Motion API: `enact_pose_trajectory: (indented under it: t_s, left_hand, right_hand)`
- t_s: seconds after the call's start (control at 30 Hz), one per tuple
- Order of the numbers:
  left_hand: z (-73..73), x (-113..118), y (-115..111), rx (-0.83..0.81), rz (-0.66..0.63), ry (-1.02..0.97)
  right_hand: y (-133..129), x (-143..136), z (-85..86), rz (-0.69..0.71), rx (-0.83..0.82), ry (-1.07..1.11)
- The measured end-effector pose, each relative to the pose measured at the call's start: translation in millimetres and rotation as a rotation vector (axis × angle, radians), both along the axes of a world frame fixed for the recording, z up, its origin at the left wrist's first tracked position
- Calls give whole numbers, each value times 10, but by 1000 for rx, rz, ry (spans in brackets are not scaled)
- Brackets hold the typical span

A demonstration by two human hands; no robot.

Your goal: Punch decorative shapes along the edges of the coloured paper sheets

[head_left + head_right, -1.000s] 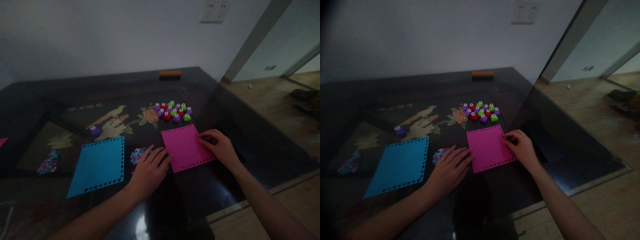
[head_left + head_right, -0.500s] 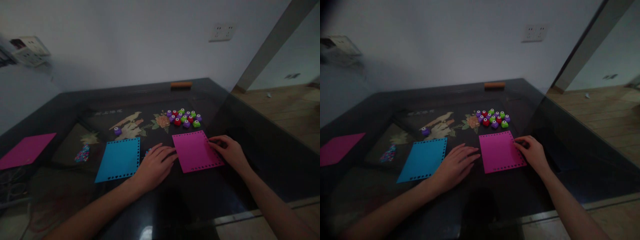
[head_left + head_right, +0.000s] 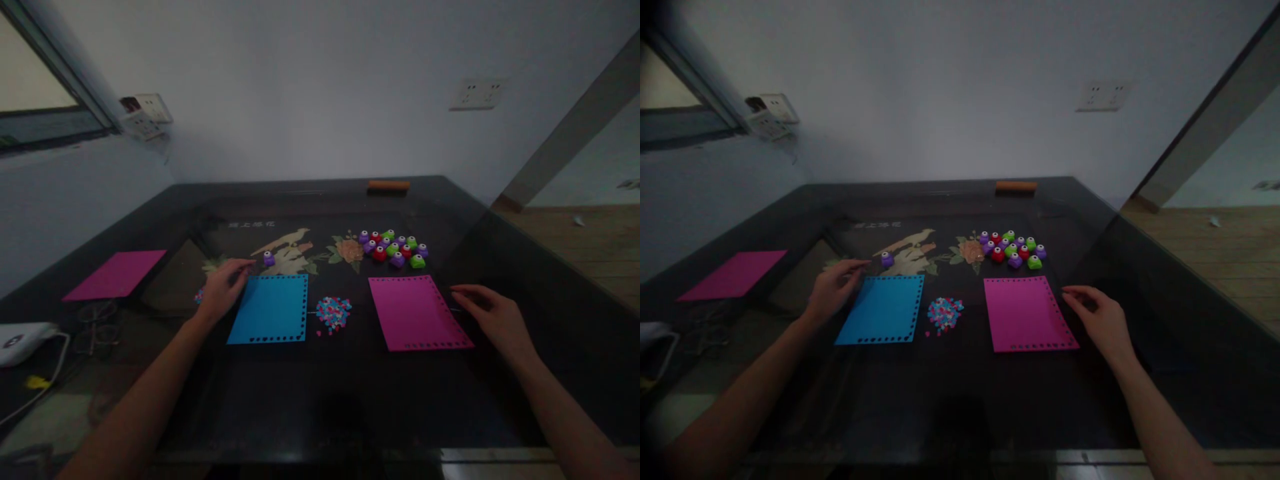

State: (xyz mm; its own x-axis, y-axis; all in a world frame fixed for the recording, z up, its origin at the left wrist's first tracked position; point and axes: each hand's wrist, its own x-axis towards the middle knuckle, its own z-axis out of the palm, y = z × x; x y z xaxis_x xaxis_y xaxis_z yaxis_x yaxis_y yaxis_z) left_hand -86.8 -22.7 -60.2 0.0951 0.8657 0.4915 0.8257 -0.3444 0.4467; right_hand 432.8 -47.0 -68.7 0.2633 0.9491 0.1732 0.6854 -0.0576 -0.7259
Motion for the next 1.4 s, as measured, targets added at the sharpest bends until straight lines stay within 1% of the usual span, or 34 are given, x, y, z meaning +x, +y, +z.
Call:
enact_pose_trajectory:
  t_s: [0.07, 0.17, 0.27, 0.33, 0.4, 0.47, 0.53, 0.6, 0.67, 0.77, 0.93, 1.1, 1.23, 1.4]
  left_hand:
    - [13, -61, 12, -28, 53, -70]
    - [43, -62, 19, -60, 6, -58]
    - [47, -38, 24, -95, -59, 0]
    - [32, -34, 33, -138, -86, 17]
    - [13, -45, 44, -177, -103, 19]
    - [-2, -66, 53, -197, -109, 14]
    - [-14, -90, 60, -207, -104, 8]
    - [-28, -114, 66, -220, -96, 3]
    - [-46, -134, 74, -242, -95, 6]
    - [-67, -151, 82, -283, -101, 24]
    - [-47, -140, 64, -333, -123, 80]
    - [-68, -138, 55, -373, -105, 121]
    - [-103, -154, 60, -364, -88, 119]
    - [-83, -147, 58, -363, -81, 78]
  right_hand:
    - [-25, -22, 66, -45, 22, 0]
    - [-47, -144, 220, -45, 48, -18]
    - [-20, -412, 397, 61, 78, 1]
    - [32, -681, 489, 166, 118, 44]
    - [112, -1000, 540, 300, 137, 49]
    - [219, -1333, 549, 469, 126, 37]
    - [348, -1643, 530, 594, 94, 20]
    - [486, -1906, 501, 705, 38, -85]
    - [612, -2117, 470, 786, 18, -281]
    - [731, -2357, 413, 819, 24, -382]
    - [733, -2605, 290, 865, 60, -485]
    - [697, -2685, 188, 867, 166, -611]
    - [697, -2706, 156, 881, 148, -561]
    - [691, -2718, 161, 866, 88, -489]
